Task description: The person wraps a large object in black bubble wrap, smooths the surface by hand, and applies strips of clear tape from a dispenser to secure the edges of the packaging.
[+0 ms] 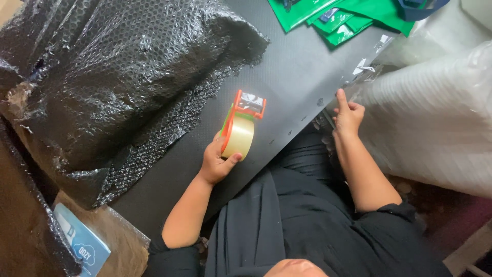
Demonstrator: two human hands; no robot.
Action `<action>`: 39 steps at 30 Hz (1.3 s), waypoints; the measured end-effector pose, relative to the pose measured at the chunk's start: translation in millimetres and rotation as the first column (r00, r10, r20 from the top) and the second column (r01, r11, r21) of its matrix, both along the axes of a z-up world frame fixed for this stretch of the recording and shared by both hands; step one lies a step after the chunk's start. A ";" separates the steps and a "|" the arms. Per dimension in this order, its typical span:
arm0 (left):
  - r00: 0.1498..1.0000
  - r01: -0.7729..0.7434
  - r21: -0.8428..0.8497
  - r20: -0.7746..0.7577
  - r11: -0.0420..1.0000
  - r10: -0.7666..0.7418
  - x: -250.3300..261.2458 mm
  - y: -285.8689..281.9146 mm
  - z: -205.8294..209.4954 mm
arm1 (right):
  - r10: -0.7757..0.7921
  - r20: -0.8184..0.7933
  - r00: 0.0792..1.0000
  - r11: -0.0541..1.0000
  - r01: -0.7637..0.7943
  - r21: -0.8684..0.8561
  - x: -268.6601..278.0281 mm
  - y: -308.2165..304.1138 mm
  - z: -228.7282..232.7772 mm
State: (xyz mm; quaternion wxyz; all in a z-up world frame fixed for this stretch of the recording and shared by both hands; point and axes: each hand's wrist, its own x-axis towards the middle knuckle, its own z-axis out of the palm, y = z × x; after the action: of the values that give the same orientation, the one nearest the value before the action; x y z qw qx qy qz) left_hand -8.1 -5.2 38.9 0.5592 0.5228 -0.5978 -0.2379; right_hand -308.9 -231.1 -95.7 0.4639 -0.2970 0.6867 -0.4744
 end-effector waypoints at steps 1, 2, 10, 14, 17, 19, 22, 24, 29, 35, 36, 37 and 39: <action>1.000 -0.001 0.001 0.000 1.000 0.001 1.6 0.4 -4.6 | 0.001 0.000 1.000 1.000 -0.001 0.001 -4.8 2.3 -15.4; 1.000 -0.017 0.001 0.012 1.000 0.017 3.1 0.8 -9.2 | -0.019 -0.038 0.999 0.997 0.016 -0.073 -9.7 4.6 -30.8; 0.993 -0.070 -0.047 0.095 0.996 0.074 -0.6 -0.3 -21.7 | 0.128 -0.259 0.957 0.731 -0.268 -0.628 19.2 58.3 56.1; 0.988 -0.040 -0.089 0.145 0.995 0.053 -16.0 -7.8 37.8 | 0.235 -0.509 0.828 0.339 -0.561 -0.755 58.1 54.9 143.8; 0.978 -0.027 -0.095 0.204 0.995 0.046 -9.9 -5.1 14.2 | 0.201 -0.619 0.759 0.184 -0.650 -0.738 86.5 46.0 173.8; 0.971 -0.029 -0.066 0.235 0.997 0.043 -11.3 -5.5 16.2 | 0.178 -0.671 0.720 0.124 -0.693 -0.710 103.2 42.8 181.5; 0.967 0.010 -0.121 0.253 0.993 0.021 -18.6 -8.0 35.5 | 0.241 -0.731 0.639 0.142 -0.768 -0.625 120.8 42.3 181.2; 0.954 -0.038 -0.042 0.295 0.998 0.048 0.9 0.2 -47.6 | 0.387 -0.702 0.597 0.149 -0.792 -0.592 122.7 43.0 178.4; 0.946 -0.030 -0.080 0.319 0.996 0.054 -14.7 -6.1 15.6 | 0.514 -0.622 0.591 0.174 -0.782 -0.599 122.1 50.6 178.9; 0.950 -0.036 -0.076 0.307 0.996 0.058 -9.1 -4.4 3.9 | 0.282 -0.803 0.525 0.117 -0.849 -0.515 122.7 61.7 172.1; 0.954 -0.033 -0.081 0.295 0.996 0.055 -8.7 -4.0 1.8 | 0.200 -0.857 0.475 0.104 -0.880 -0.464 121.9 63.7 174.3; 0.954 -0.034 -0.082 0.295 0.996 0.057 -8.2 -4.1 0.0 | 0.200 -0.857 0.475 0.103 -0.880 -0.464 120.4 64.1 175.8; 0.960 -0.021 -0.094 0.276 0.995 0.046 -7.4 -4.7 -3.1 | 0.110 -0.914 0.392 0.083 -0.920 -0.384 117.2 64.5 179.3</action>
State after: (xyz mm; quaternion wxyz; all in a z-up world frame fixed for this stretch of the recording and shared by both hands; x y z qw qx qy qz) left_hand -15.5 -9.9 35.9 0.4966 0.5352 -0.6716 -0.1255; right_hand -191.7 -166.6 83.7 0.0693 -0.8956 0.2309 -0.3739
